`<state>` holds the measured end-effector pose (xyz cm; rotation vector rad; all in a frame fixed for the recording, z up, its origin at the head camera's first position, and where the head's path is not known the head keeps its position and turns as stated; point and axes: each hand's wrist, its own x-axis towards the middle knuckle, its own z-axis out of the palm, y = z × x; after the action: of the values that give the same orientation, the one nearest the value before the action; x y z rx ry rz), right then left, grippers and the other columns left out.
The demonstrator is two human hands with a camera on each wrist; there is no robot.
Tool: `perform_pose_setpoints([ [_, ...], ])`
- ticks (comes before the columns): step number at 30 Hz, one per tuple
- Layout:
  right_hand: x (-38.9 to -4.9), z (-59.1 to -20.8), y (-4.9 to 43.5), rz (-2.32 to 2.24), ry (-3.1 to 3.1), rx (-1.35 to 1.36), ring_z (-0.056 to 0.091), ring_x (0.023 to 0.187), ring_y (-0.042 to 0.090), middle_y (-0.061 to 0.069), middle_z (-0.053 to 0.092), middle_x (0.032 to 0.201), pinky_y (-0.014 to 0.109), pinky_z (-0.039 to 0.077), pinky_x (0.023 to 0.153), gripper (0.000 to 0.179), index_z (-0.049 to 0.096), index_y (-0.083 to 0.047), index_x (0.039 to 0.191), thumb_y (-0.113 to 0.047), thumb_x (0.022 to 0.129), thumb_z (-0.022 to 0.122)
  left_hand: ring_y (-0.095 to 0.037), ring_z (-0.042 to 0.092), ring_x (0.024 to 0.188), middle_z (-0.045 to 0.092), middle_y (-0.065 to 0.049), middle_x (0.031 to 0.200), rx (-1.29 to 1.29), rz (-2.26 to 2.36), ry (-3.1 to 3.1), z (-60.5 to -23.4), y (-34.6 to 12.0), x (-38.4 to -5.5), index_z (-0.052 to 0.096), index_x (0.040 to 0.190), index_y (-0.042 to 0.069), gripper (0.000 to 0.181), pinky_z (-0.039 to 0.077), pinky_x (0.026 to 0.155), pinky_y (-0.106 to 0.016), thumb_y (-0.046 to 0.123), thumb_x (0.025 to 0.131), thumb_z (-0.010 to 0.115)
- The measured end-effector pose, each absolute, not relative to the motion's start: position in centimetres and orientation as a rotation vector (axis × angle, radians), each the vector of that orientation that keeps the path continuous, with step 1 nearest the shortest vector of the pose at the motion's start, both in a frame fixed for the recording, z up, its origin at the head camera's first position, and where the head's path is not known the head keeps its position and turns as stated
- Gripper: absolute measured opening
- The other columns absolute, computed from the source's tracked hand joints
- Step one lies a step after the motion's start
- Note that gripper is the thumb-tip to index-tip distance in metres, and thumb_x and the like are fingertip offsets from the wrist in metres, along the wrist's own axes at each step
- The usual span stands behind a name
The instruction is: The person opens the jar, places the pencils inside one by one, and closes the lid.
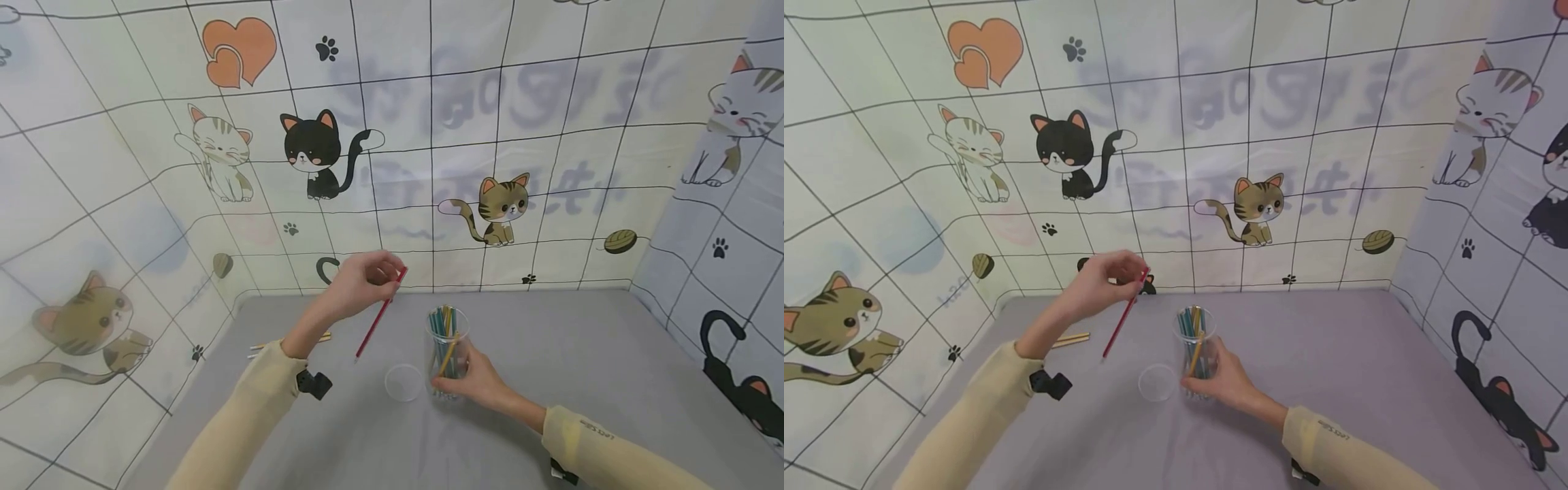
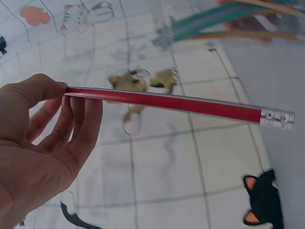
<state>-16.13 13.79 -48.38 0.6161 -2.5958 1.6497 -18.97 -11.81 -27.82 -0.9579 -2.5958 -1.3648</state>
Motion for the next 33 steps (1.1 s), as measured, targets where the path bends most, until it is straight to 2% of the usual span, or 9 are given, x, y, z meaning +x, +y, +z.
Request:
perform_pose_setpoints([
  [10,-16.2,-48.4,13.7,1.693,-2.597,0.608,0.062,0.109,0.032,0.014,0.060,0.127,0.044,0.053,0.081,0.086,0.040,-0.010,0.146,-0.028,0.076,0.088,-0.015,0.066,0.078,0.067,-0.003,0.087,-1.148,-1.333,-2.434,-24.6,-7.0,-18.8,0.067,0.111,0.005,0.021,0.050,0.063,-0.028,0.000,0.090,0.066],
  [20,-16.3,-48.4,13.8,1.705,-2.585,0.607,0.062,0.109,0.031,0.015,0.060,0.129,0.045,0.053,0.083,0.086,0.041,-0.009,0.145,-0.027,0.076,0.088,-0.016,0.067,0.079,0.068,-0.007,0.090,-1.151,-1.546,-2.241,-22.9,-4.9,-18.3,0.064,0.113,0.002,0.024,0.056,0.072,-0.031,-0.005,0.090,0.064],
  [28,-16.6,-48.3,13.6,1.720,-2.575,0.612,0.062,0.108,0.033,0.016,0.060,0.128,0.045,0.053,0.081,0.085,0.040,-0.010,0.145,-0.026,0.077,0.088,-0.019,0.068,0.077,0.066,-0.014,0.089,-1.180,-1.643,-2.014,-23.1,-3.7,-18.2,0.063,0.113,-0.004,0.025,0.058,0.074,-0.035,-0.010,0.089,0.063],
  [33,-16.4,-48.6,13.8,1.713,-2.585,0.597,0.062,0.108,0.031,0.013,0.062,0.123,0.041,0.052,0.080,0.079,0.044,-0.008,0.138,-0.026,0.076,0.088,-0.014,0.066,0.080,0.066,-0.014,0.091,-1.194,-1.618,-2.042,-24.9,-2.9,-18.2,0.063,0.113,-0.003,0.025,0.058,0.072,-0.034,-0.009,0.090,0.064],
])
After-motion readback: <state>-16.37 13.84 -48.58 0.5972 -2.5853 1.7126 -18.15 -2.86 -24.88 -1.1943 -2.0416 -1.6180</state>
